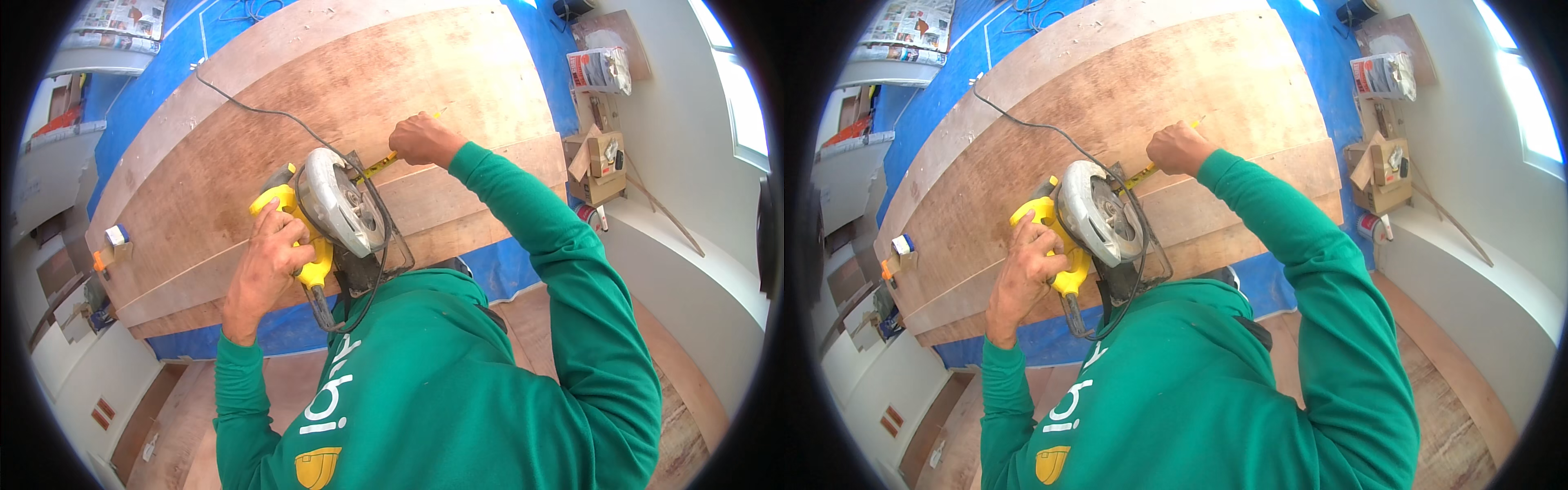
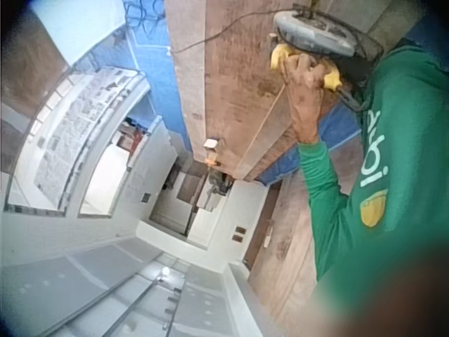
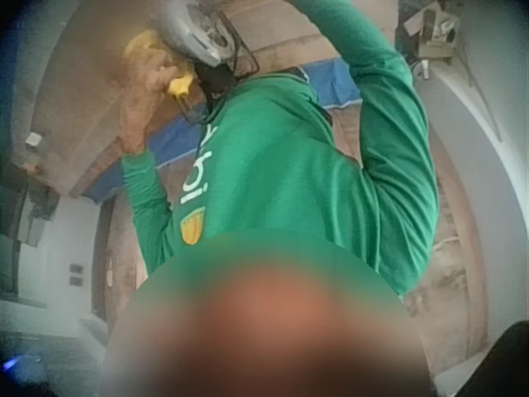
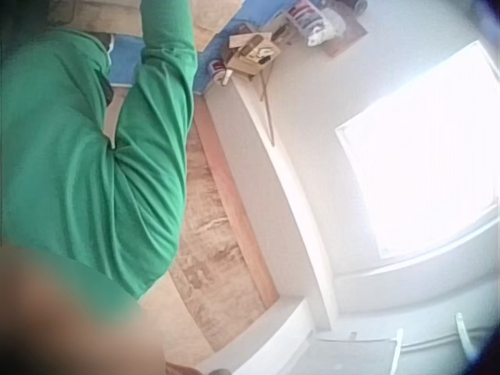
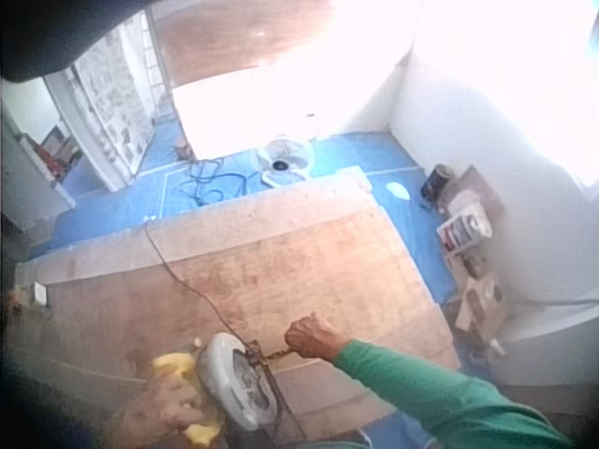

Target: The person plugs in a circular saw, then uses a tape measure and pencil to mark multiple points on a large plywood sheet. The person repeatedly measures and marks the wood without cutting it during the clip.

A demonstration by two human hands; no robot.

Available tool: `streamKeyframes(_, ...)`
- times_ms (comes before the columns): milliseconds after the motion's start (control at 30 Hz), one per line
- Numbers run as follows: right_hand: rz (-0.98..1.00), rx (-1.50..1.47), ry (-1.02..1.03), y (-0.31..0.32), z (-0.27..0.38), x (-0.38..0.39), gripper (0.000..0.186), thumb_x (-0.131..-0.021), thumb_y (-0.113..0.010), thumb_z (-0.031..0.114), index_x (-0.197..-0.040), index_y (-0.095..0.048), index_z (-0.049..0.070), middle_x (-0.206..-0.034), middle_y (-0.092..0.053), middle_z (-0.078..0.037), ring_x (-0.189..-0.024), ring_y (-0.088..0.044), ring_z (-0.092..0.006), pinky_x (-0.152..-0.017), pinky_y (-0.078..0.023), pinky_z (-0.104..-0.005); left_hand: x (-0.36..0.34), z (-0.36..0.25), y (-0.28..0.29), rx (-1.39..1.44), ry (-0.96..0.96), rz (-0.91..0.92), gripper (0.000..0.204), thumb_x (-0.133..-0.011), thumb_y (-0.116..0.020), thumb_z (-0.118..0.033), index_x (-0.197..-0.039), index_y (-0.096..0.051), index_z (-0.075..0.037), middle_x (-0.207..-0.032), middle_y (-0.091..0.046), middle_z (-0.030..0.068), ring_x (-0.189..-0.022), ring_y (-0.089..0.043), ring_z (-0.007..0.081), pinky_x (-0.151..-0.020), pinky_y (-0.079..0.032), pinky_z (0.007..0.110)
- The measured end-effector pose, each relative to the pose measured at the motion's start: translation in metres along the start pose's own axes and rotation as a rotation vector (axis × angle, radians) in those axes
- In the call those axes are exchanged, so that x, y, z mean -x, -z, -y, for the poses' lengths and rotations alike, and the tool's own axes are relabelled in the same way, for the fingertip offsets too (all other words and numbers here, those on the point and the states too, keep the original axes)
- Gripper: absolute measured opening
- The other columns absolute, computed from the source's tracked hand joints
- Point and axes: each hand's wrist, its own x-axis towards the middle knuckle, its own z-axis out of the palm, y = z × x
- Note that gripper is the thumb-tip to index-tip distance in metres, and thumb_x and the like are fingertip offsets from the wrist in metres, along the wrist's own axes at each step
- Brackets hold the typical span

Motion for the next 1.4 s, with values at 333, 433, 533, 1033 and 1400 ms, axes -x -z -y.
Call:
streamKeyframes(333, -0.034, -0.016, -0.005, 0.000, 0.001, 0.002, 0.008, -0.089, -0.075, 0.015, -0.085, -0.080, 0.011, -0.088, -0.079, -0.012, -0.085, -0.078, -0.0362, -0.072, -0.056, -0.0509, -0.001, -0.001, 0.000, 0.008, 0.004, 0.002, 0.009, -0.075, -0.076, -0.003, -0.081, -0.078, -0.009, -0.095, -0.064, 0.0049, -0.107, -0.064, 0.0269, -0.129, -0.043, 0.058)
streamKeyframes(433, -0.040, -0.006, 0.004, 0.000, 0.001, 0.001, 0.013, -0.091, -0.073, 0.015, -0.084, -0.082, 0.009, -0.089, -0.082, -0.012, -0.085, -0.080, -0.0327, -0.067, -0.056, -0.0484, -0.001, -0.003, 0.001, 0.014, 0.015, 0.006, 0.007, -0.075, -0.076, -0.003, -0.080, -0.077, -0.008, -0.094, -0.062, 0.0052, -0.107, -0.064, 0.0274, -0.128, -0.043, 0.058)
streamKeyframes(533, -0.047, -0.008, 0.002, -0.003, 0.001, 0.001, 0.014, -0.092, -0.072, 0.016, -0.084, -0.082, 0.009, -0.089, -0.082, -0.011, -0.085, -0.080, -0.0318, -0.066, -0.054, -0.0480, -0.002, -0.004, 0.002, 0.004, 0.030, 0.022, 0.006, -0.074, -0.076, -0.003, -0.079, -0.076, -0.007, -0.094, -0.063, 0.0054, -0.107, -0.064, 0.0276, -0.128, -0.043, 0.058)
streamKeyframes(1033, -0.107, 0.023, -0.038, -0.011, 0.004, 0.006, 0.015, -0.093, -0.071, 0.017, -0.082, -0.079, 0.011, -0.085, -0.079, -0.011, -0.084, -0.079, -0.0331, -0.074, -0.056, -0.0483, -0.004, -0.006, 0.004, -0.022, 0.054, 0.066, 0.010, -0.073, -0.080, 0.000, -0.079, -0.079, -0.007, -0.099, -0.067, 0.0054, -0.111, -0.065, 0.0265, -0.129, -0.043, 0.059)
streamKeyframes(1400, -0.189, 0.080, -0.010, -0.015, 0.008, 0.012, 0.017, -0.094, -0.069, 0.015, -0.079, -0.078, 0.012, -0.084, -0.078, -0.009, -0.081, -0.078, -0.0304, -0.077, -0.053, -0.0474, -0.005, -0.005, 0.003, -0.017, 0.036, 0.060, 0.007, -0.073, -0.077, -0.001, -0.078, -0.076, -0.007, -0.098, -0.066, 0.0057, -0.111, -0.065, 0.0271, -0.129, -0.042, 0.060)
